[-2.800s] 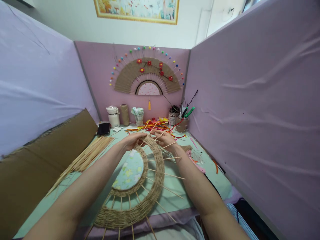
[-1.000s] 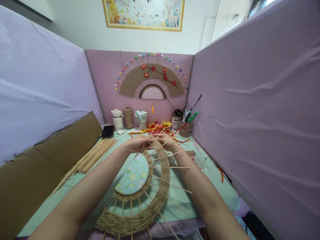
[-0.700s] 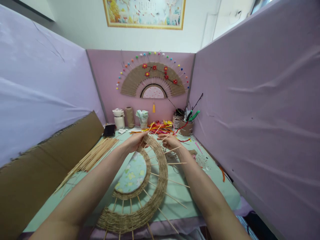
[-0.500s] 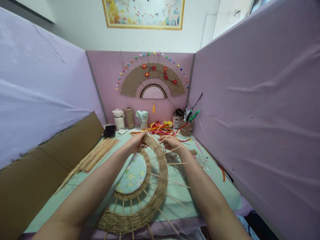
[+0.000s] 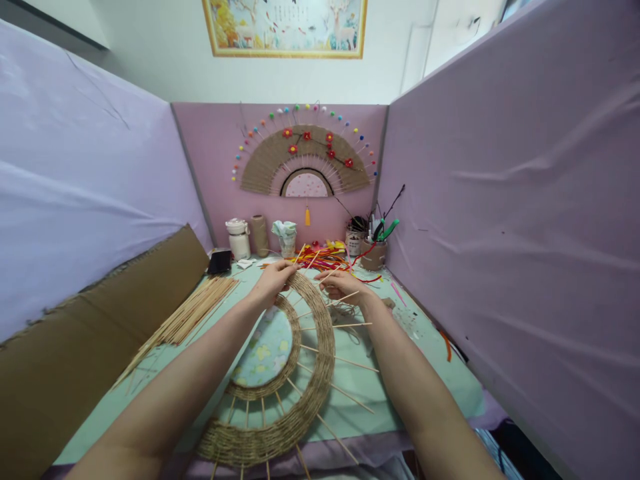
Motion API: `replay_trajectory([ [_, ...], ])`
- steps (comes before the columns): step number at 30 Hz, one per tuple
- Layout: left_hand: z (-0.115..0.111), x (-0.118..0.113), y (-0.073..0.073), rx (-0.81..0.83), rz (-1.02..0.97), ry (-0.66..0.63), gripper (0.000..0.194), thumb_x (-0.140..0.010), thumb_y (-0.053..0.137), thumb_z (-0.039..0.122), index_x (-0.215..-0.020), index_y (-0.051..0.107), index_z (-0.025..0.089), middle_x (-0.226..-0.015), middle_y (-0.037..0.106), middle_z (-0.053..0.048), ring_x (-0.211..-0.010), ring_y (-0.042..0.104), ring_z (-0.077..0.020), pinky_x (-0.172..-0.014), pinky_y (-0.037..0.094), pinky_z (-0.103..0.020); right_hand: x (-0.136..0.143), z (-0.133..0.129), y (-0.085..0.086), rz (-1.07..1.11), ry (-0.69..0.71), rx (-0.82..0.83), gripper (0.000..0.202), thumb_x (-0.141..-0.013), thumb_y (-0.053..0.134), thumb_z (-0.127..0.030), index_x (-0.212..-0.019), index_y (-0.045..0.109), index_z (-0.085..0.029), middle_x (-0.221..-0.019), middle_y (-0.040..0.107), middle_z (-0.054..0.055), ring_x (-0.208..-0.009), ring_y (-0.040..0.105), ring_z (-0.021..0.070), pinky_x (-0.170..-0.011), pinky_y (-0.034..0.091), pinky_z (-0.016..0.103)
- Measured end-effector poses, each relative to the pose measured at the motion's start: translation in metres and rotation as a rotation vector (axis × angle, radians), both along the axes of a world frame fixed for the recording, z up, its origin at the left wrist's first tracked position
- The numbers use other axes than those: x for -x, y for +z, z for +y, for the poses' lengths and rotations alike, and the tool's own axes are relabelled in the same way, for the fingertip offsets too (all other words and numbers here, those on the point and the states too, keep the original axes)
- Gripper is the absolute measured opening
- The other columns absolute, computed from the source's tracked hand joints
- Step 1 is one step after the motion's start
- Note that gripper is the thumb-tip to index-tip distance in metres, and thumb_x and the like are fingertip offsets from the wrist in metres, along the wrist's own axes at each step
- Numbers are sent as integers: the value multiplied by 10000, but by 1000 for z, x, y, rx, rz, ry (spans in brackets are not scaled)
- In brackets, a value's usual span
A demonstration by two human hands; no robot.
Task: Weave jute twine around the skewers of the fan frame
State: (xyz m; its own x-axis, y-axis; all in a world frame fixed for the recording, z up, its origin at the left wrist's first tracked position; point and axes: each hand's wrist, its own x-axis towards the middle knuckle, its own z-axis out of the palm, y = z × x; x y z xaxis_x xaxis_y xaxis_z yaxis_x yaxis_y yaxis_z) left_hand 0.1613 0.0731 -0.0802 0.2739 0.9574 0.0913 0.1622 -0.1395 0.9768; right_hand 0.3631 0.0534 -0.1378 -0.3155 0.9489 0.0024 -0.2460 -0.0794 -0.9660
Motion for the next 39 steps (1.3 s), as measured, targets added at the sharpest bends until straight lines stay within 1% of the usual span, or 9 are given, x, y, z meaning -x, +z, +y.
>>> replay_trajectory([
  [5, 4, 3, -7, -52, -18, 19, 246, -642, 692, 393, -736, 636, 172, -611, 538, 20, -500, 424, -72, -427, 296, -183, -6, -3, 6, -6, -29, -3, 273, -626, 713, -282, -835, 620, -133, -449, 301, -115, -394, 196, 22, -391, 102, 188],
  [10, 8, 5, -9, -12, -85, -30, 264, -642, 702, 398, -742, 657, 158, -595, 535, 19, -466, 407, -59, -412, 278, -194, -12, -3, 6, -29, -39, -2, 280, -626, 743, -312, -806, 616, -138, -454, 293, -116, -395, 201, 18, -399, 115, 182],
  [13, 10, 4, -8, 77, -118, -54, 291, -660, 683, 425, -758, 673, 151, -571, 527, 15, -438, 400, -58, -398, 272, -201, -14, -1, 6, 11, -83, 1, 282, -612, 756, -296, -807, 619, -145, -456, 337, -108, -392, 238, 21, -392, 145, 177],
  [15, 11, 4, -9, 101, -128, -70, 295, -653, 691, 415, -768, 679, 144, -580, 541, 8, -438, 408, -58, -396, 272, -201, -13, 0, 7, 88, -160, -6, 281, -598, 766, -256, -816, 621, -154, -502, 443, -79, -411, 306, 28, -393, 199, 174],
  [17, 12, 4, -9, 104, -132, -84, 279, -632, 713, 386, -752, 684, 135, -605, 560, -2, -455, 421, -58, -402, 271, -198, -13, 1, 9, 193, -226, -26, 278, -597, 764, -209, -834, 625, -168, -638, 582, -28, -441, 363, 31, -411, 274, 178],
  [19, 11, 3, -10, 112, -131, -93, 271, -619, 724, 374, -726, 688, 129, -602, 559, -5, -459, 416, -55, -401, 258, -196, -13, 2, 11, 290, -250, -52, 264, -613, 747, -166, -850, 633, -183, -807, 656, 12, -465, 401, 32, -440, 341, 189],
  [27, 4, -4, -9, 130, -77, -124, 319, -609, 731, 415, -754, 700, 133, -596, 551, -4, -474, 407, -64, -400, 237, -195, -10, -1, 19, 457, -252, -129, 261, -671, 669, -81, -893, 666, -219, -1053, 660, 12, -562, 504, 51, -519, 454, 191],
  [35, 2, -7, -10, 124, -76, -117, 352, -604, 726, 435, -779, 695, 132, -608, 546, -8, -490, 419, -68, -406, 244, -187, -8, -3, 21, 508, -290, -182, 255, -656, 668, -88, -867, 670, -232, -985, 676, -2, -557, 497, 48, -515, 437, 182],
  [39, 7, -5, -11, 121, -38, -46, 373, -608, 714, 430, -860, 706, 155, -662, 551, -9, -504, 408, -64, -388, 224, -168, -11, 0, 17, 441, -308, -154, 239, -624, 663, -95, -834, 652, -209, -854, 675, 4, -508, 461, 50, -448, 377, 182],
])
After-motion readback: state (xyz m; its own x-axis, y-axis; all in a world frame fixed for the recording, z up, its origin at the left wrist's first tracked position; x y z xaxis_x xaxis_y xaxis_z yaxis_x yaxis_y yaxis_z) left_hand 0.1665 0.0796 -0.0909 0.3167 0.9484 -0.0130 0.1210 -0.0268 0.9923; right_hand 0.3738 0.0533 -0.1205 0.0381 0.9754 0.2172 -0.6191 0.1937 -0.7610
